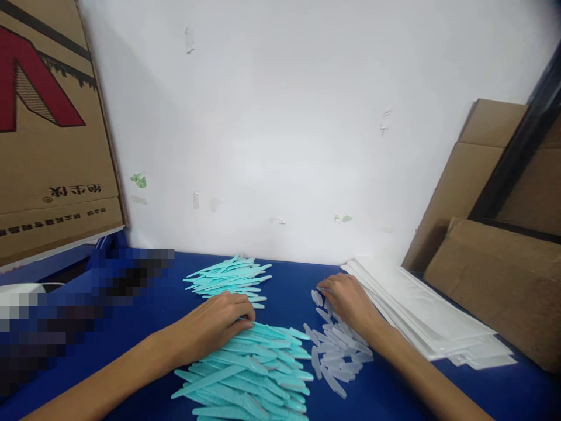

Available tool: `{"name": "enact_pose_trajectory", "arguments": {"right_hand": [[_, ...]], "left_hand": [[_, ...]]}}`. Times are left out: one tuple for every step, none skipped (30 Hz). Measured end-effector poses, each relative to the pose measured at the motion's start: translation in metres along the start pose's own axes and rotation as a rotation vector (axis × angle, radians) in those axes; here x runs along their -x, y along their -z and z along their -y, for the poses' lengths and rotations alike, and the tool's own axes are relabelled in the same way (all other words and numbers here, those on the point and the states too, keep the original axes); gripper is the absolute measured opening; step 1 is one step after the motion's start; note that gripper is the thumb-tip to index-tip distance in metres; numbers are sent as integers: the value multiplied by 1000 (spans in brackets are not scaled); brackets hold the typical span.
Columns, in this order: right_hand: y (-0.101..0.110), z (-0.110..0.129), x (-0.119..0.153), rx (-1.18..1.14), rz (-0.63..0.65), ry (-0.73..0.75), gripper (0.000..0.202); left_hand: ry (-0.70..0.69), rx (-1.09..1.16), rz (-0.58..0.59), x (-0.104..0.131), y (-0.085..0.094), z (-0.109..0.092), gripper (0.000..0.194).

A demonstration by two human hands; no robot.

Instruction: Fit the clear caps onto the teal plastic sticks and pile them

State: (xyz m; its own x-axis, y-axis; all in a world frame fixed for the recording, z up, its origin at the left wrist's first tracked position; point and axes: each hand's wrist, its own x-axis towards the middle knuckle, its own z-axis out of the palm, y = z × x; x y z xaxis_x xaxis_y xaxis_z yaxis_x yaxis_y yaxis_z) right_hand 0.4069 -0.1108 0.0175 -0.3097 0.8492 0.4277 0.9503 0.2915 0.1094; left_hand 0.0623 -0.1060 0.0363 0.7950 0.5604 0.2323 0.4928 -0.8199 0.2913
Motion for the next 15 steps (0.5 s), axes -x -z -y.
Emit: {"name": "enact_pose_trajectory", "arguments": {"right_hand": [[-1, -1, 0, -4, -6, 3, 26], [-2, -1, -1, -8, -13, 6, 25], [-3, -2, -1, -14, -21, 8, 25], [-3, -2, -1, -20, -30, 11, 24], [-2, -2, -1, -27, -40, 13, 25], [-1, -1, -1, -34, -52, 12, 25], [0, -1, -1, -38, -65, 8, 27], [3, 0, -1, -52, -81, 2, 28], [5, 2, 0, -81, -103, -3, 30], [8, 4, 0, -125, -130, -7, 30], [11, 7, 0, -181, -158, -2, 30], [14, 11, 1, -243, -186, 10, 30], [16, 15, 1, -302, -206, 30, 30], [19, 21, 2, -348, -217, 55, 30], [21, 26, 2, -370, -224, 75, 30]], "left_hand": [[10, 0, 7, 0, 0, -1, 17], [22, -1, 11, 0, 0, -2, 17], [33, -4, 10, 1, 1, -3, 17], [40, -8, 1, 1, 1, -4, 17], [44, -14, -17, 1, 1, -5, 17], [45, -22, -43, 1, 2, -5, 17], [43, -30, -72, 1, 2, -6, 17], [42, -38, -103, 0, 2, -5, 18], [43, -46, -133, -1, 3, -5, 18], [47, -54, -161, -1, 3, -4, 19], [53, -61, -184, -2, 4, -3, 21], [62, -67, -200, -3, 4, -2, 22], [71, -73, -212, -3, 5, -2, 23], [78, -80, -219, -3, 5, -2, 25], [83, -86, -220, -3, 5, -2, 26]]}}
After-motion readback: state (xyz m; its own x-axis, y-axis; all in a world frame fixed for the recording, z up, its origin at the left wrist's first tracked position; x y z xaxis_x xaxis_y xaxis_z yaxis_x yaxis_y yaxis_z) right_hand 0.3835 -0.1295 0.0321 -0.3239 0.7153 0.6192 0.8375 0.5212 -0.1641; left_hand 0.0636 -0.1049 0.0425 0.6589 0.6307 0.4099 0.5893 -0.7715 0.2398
